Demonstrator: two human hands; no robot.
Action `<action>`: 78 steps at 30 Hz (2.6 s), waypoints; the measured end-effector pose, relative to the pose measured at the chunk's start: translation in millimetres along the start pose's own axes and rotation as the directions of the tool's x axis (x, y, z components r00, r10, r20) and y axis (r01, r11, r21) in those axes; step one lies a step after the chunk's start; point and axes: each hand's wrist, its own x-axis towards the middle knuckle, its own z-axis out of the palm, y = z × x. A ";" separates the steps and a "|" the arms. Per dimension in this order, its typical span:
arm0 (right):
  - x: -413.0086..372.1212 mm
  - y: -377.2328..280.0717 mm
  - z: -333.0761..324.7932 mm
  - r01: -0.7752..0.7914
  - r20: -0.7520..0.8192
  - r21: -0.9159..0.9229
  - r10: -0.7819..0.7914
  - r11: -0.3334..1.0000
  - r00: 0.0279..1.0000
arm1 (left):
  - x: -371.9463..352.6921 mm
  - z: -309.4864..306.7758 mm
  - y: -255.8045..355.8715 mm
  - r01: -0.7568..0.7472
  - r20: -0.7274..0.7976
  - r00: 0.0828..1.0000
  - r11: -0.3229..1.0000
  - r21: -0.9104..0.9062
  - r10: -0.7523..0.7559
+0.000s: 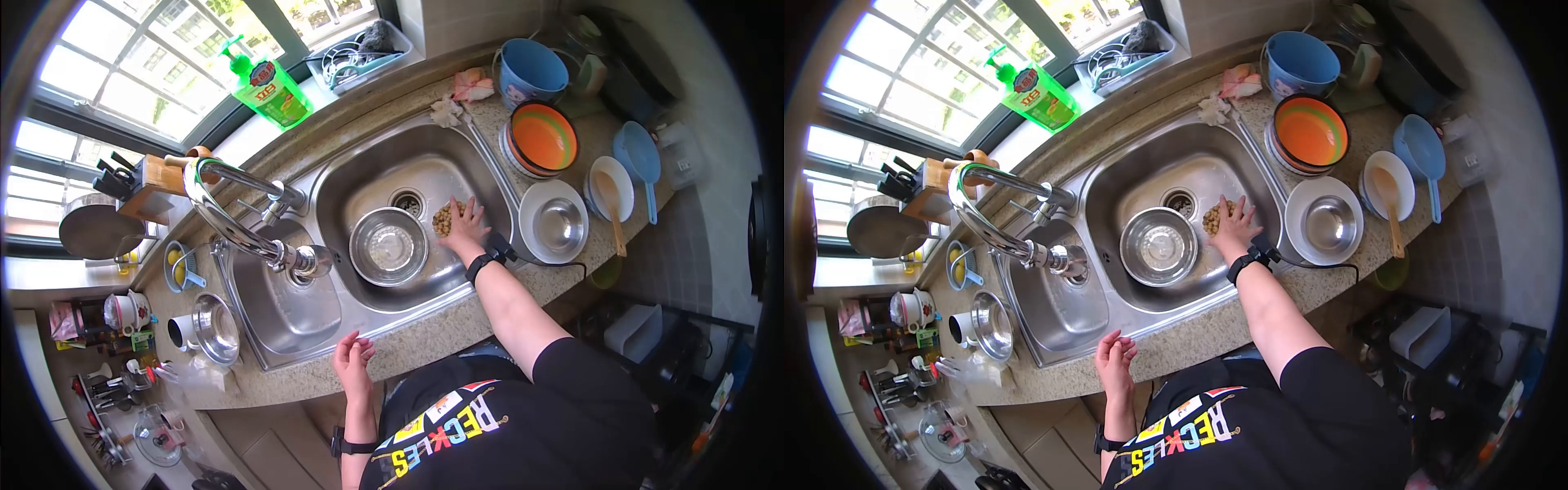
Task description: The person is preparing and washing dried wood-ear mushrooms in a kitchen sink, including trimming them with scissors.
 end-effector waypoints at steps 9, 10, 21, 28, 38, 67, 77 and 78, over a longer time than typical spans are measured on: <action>24.9 -5.7 20.5 0.054 -0.103 0.168 -0.036 0.984 0.994 | 23.0 7.6 4.9 0.083 0.021 0.996 0.996 0.020 -0.083; 27.3 -6.3 24.2 0.039 -0.132 0.177 -0.016 0.984 0.991 | 26.9 11.2 7.6 0.076 0.057 0.995 0.997 0.032 -0.077; 30.4 0.6 34.9 0.007 -0.118 0.174 0.013 0.985 0.993 | 48.5 20.9 0.6 0.086 0.189 0.977 0.992 0.093 -0.103; 25.5 1.8 31.7 -0.108 -0.134 0.251 0.145 0.962 0.980 | 52.4 12.0 1.2 0.101 0.184 0.976 0.990 0.100 -0.119; 27.9 15.1 26.1 -0.181 -0.042 0.471 0.227 0.863 0.973 | 49.3 11.4 0.4 0.099 0.190 0.974 0.989 0.110 -0.119; -39.1 -4.7 3.9 -0.446 0.374 0.895 -0.520 -0.014 0.768 | 61.5 29.5 13.9 0.049 0.361 0.928 0.990 0.129 -0.093; -132.3 -66.0 19.0 -0.601 0.289 0.799 -0.870 -0.010 0.399 | 69.7 40.3 39.4 0.191 0.443 0.886 0.978 -0.082 -0.136; -134.7 -66.7 16.0 -0.630 0.311 0.776 -0.865 -0.009 0.394 | 69.0 40.4 41.1 0.189 0.434 0.890 0.979 -0.077 -0.138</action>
